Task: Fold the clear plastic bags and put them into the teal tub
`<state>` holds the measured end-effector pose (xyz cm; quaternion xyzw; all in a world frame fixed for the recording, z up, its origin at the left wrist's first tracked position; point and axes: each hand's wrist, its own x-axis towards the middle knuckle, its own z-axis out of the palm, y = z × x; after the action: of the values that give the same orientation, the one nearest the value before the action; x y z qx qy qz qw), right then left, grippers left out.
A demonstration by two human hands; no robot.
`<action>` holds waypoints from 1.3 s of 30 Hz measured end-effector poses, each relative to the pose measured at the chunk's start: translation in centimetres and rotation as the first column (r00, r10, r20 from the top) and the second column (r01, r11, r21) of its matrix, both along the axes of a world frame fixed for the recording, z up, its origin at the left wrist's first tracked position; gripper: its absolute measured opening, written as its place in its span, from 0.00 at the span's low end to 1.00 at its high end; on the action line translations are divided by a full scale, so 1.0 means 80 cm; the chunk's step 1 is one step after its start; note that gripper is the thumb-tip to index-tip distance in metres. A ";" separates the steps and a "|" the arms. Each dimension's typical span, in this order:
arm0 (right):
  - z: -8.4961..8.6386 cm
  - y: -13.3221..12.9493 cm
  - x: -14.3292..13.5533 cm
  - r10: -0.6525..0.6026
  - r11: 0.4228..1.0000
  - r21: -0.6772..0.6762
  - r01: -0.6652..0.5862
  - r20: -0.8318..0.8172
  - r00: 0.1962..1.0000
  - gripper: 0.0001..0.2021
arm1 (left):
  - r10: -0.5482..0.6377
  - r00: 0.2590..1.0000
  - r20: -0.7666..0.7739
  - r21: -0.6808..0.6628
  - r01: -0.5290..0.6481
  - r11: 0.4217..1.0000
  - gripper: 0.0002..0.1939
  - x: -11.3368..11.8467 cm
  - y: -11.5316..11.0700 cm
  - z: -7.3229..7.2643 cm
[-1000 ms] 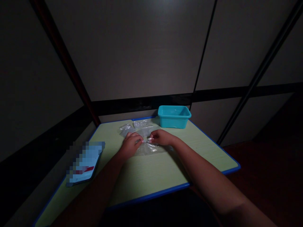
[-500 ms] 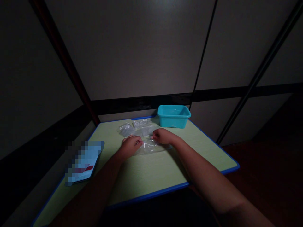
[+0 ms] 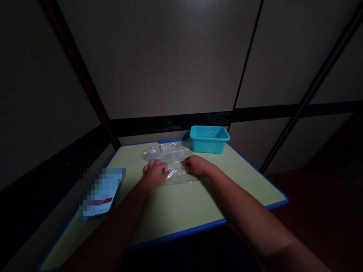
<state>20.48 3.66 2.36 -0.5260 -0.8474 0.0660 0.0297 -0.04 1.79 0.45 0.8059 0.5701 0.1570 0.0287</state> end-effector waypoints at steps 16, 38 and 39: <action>0.014 -0.001 0.008 -0.090 0.988 -0.129 0.089 -0.005 0.996 0.24 | 0.065 0.995 0.077 0.100 -0.072 0.992 0.10 0.003 -0.004 0.006; 0.004 0.008 0.027 -0.392 0.919 -0.001 0.395 0.118 0.912 0.22 | -0.352 0.934 -0.063 -0.234 0.329 0.915 0.30 0.018 -0.014 -0.015; 0.004 0.009 0.027 -0.408 0.913 0.029 0.407 0.090 0.908 0.22 | -0.351 0.934 -0.066 -0.238 0.327 0.915 0.30 0.018 -0.014 -0.015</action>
<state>22.65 4.36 2.71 -0.6936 -0.7197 0.0295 0.0053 1.39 0.70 -0.76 0.8915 0.4363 0.0411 0.1151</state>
